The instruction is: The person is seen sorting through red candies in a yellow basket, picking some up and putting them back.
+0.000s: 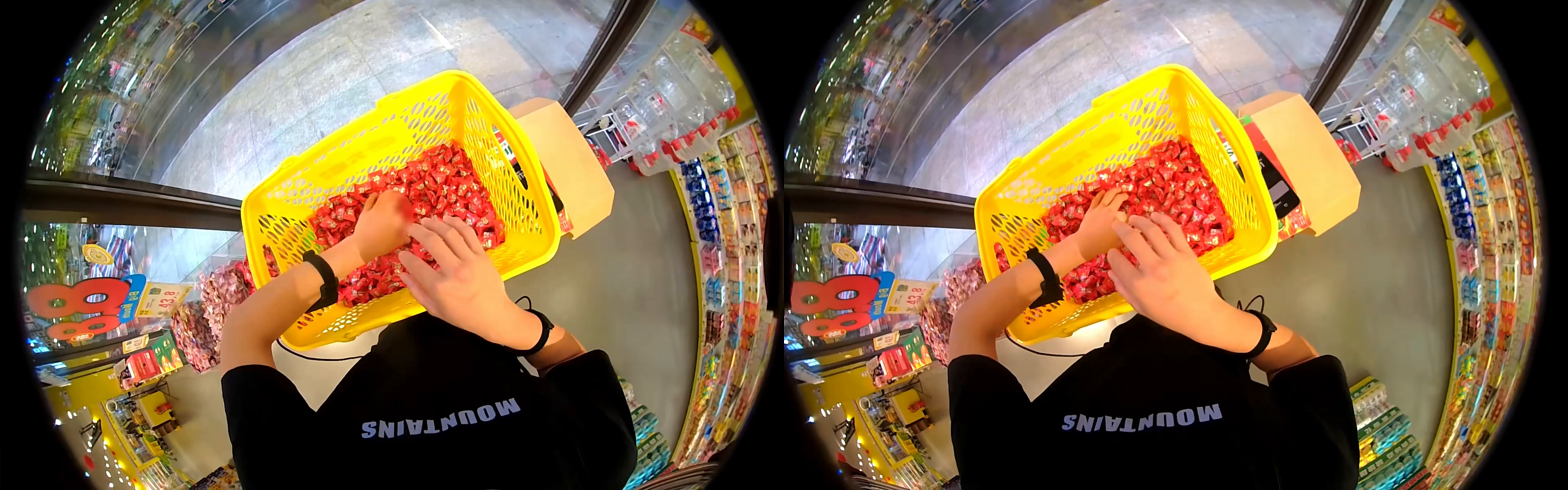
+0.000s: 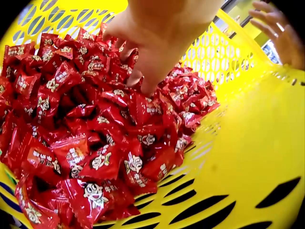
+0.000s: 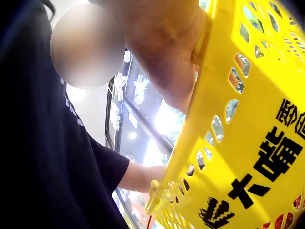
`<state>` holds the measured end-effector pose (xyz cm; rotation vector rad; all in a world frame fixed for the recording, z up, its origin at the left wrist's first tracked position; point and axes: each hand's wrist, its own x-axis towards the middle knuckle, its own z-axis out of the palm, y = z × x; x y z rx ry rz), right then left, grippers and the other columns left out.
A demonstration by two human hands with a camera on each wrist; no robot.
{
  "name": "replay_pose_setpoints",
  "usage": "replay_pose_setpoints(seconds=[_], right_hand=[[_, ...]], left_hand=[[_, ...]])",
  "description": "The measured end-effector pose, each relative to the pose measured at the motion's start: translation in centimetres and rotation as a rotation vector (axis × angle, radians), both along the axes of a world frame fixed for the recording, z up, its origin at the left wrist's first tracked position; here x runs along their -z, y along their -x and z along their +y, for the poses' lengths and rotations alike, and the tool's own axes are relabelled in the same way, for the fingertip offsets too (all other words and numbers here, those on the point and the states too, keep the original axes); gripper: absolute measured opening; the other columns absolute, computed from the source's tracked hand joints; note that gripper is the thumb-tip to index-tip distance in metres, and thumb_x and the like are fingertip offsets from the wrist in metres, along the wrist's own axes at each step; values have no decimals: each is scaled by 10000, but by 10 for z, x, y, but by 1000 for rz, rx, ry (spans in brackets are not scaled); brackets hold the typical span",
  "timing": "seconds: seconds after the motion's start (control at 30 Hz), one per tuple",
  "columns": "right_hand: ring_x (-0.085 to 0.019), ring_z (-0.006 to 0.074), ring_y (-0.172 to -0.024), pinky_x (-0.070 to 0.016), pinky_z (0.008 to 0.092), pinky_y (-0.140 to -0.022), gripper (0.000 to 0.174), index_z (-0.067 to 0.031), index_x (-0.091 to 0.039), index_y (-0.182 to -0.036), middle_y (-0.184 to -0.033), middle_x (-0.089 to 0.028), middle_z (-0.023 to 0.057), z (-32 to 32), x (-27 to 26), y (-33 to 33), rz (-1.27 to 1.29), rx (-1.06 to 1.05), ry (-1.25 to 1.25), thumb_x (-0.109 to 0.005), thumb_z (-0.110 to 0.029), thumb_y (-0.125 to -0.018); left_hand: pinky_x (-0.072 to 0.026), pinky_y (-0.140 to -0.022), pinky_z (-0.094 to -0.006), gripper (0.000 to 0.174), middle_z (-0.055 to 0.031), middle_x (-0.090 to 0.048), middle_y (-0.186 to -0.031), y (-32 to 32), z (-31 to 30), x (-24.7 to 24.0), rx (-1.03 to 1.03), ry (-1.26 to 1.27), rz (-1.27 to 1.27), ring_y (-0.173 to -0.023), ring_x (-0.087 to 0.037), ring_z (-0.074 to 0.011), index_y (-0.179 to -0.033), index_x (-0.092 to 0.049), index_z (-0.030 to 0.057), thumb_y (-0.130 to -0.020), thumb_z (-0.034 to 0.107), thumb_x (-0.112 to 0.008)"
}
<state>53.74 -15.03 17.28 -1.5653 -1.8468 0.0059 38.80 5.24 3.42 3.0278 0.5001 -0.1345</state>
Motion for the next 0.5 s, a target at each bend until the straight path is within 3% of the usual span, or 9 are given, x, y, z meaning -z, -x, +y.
replay_pose_setpoints(seconds=[0.1,0.17,0.23,0.33,0.5], right_hand=[[-603,365,-1291,-463,538,-1136,276,-92,-736,-1098,-1367,-637,146,-1,-4,-2,24,-33,26,-827,-200,-861],[-604,368,-1286,-465,537,-1132,287,-90,-742,-1109,-1368,-637,147,-2,-4,-3,29,-43,29,-828,-203,-860],[-594,369,-1290,-455,544,-1143,279,-74,-743,-1103,-1365,-637,159,-1,-3,-4,37,-36,33,-815,-208,-870],[-575,368,-1304,-433,558,-1164,277,-43,-741,-1100,-1355,-637,179,-1,-3,-1,74,2,41,-789,-218,-891],[-573,364,-1309,-437,545,-1154,387,-52,-748,-1180,-1347,-640,161,4,-5,6,79,68,49,-833,-253,-860]], left_hand=[[-354,-1239,-589,206,-138,-641,-1361,2,4,5,-14,6,-18,-1472,-461,-367,-854,-839,128,-807,326,-809],[-345,-1250,-577,211,-132,-642,-1377,-2,5,-22,-13,67,59,-1483,-451,-368,-867,-843,145,-812,345,-805],[-345,-1259,-563,176,-123,-623,-1459,-14,1,-74,-19,136,165,-1510,-440,-373,-867,-817,133,-830,303,-794],[-331,-1271,-561,156,-108,-625,-1456,-7,2,-130,112,143,102,-1510,-444,-354,-873,-814,157,-805,291,-855],[-316,-1282,-570,160,-52,-634,-1432,16,-26,-205,17,206,-32,-1506,-455,-331,-880,-804,131,-794,242,-882]])
